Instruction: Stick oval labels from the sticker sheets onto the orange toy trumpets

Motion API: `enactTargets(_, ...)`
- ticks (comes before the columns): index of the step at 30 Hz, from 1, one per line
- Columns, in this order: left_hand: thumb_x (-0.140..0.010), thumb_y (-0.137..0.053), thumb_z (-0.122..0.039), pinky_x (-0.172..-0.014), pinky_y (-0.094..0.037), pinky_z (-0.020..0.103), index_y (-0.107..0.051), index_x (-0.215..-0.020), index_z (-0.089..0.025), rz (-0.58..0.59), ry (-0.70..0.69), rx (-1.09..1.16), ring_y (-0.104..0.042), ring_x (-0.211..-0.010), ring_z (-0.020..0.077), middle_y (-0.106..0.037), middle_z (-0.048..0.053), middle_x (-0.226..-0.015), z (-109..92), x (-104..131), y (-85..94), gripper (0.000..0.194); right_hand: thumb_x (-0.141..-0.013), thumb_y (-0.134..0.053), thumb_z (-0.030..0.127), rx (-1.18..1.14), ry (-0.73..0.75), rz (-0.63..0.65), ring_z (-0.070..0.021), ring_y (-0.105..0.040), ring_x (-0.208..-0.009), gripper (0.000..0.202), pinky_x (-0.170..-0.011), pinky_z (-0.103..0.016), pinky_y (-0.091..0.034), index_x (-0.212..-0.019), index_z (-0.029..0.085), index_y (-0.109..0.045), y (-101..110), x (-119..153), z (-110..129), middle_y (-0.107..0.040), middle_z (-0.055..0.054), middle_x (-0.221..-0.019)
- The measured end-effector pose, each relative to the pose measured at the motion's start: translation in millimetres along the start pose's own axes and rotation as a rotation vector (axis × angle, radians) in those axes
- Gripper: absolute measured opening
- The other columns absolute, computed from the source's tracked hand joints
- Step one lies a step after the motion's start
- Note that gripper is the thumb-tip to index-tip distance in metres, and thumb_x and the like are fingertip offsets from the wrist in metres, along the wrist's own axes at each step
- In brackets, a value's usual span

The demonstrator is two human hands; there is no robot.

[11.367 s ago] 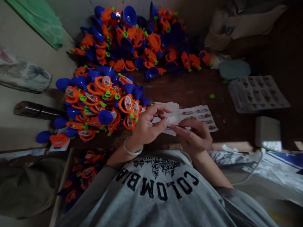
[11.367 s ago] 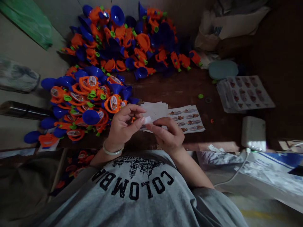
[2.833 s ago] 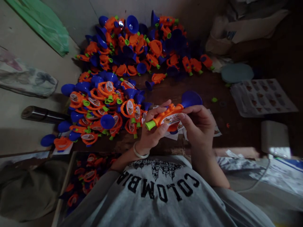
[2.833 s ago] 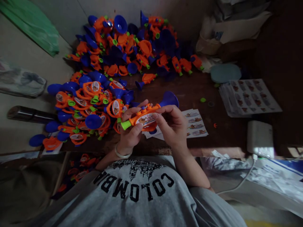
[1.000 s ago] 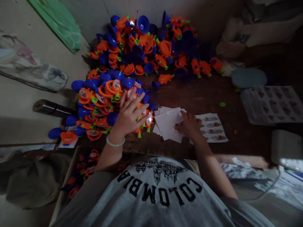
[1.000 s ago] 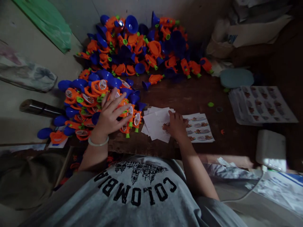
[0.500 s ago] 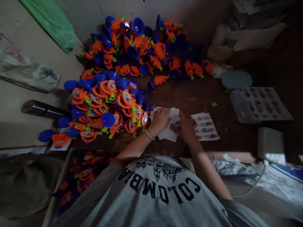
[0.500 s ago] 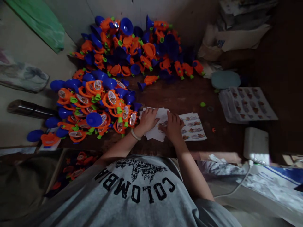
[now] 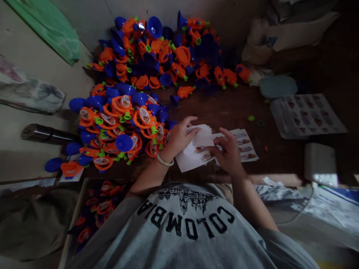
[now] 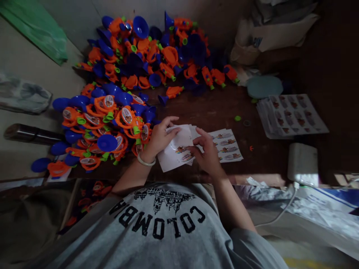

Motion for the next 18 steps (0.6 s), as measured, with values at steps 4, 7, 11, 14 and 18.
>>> enactTargets(4,-0.098,-0.072,-0.035,-0.080,-0.054,0.026,-0.070,-0.119,-0.021,-0.065,-0.065,0.039,-0.071,-0.087,0.0142,-0.079,0.003,-0.103,-21,7,14.6,0.025,-0.089,-0.077,0.023,0.011,0.050,-0.127,-0.0168,-0.069,-0.072,0.052,-0.061,-0.031,-0.059,-0.135,0.034,-0.054,16,2,32,-0.067,0.003,-0.085)
enactTargets(7,-0.100,-0.069,-0.038,-0.082,-0.057,0.025,-0.071,-0.116,-0.020,-0.175,-0.174,0.049,-0.073,-0.090,0.0140,-0.080,0.005,-0.108,-41,15,29.4,0.023,-0.089,-0.079,0.023,-0.091,0.015,-0.136,-0.0132,-0.066,-0.065,0.050,-0.049,-0.023,-0.052,-0.131,0.035,-0.056,22,0,41,-0.066,0.004,-0.085)
enactTargets(11,-0.102,-0.067,-0.038,-0.085,-0.060,0.026,-0.071,-0.113,-0.021,-0.274,-0.263,0.048,-0.076,-0.095,0.0149,-0.081,0.005,-0.107,-63,25,46.2,0.021,-0.088,-0.083,0.032,-0.158,-0.082,0.074,-0.0145,-0.072,-0.074,0.061,-0.059,-0.025,-0.062,-0.141,0.032,-0.052,8,-4,46,-0.071,0.000,-0.098)
enactTargets(14,-0.103,-0.065,-0.036,-0.084,-0.060,0.024,-0.070,-0.114,-0.020,-0.306,-0.325,0.059,-0.077,-0.095,0.0135,-0.081,0.005,-0.107,-74,30,53.0,0.021,-0.091,-0.080,0.038,-0.207,-0.106,0.202,-0.0160,-0.076,-0.082,0.066,-0.064,-0.026,-0.066,-0.148,0.033,-0.047,-5,-2,52,-0.073,-0.005,-0.117)
enactTargets(18,-0.104,-0.064,-0.027,-0.084,-0.060,0.022,-0.070,-0.118,-0.019,-0.282,-0.349,0.022,-0.077,-0.095,0.0121,-0.081,0.005,-0.111,-78,31,50.4,0.017,-0.094,-0.076,0.035,-0.195,0.012,0.086,-0.0161,-0.076,-0.083,0.064,-0.062,-0.026,-0.065,-0.150,0.038,-0.046,2,2,66,-0.072,-0.005,-0.121)
Point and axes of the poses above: each hand's wrist, its own x-axis away from the middle knuckle, its own y-axis out of the back of the hand, z = x × y, the point moved 9 cm from there along -x, towards the middle knuckle
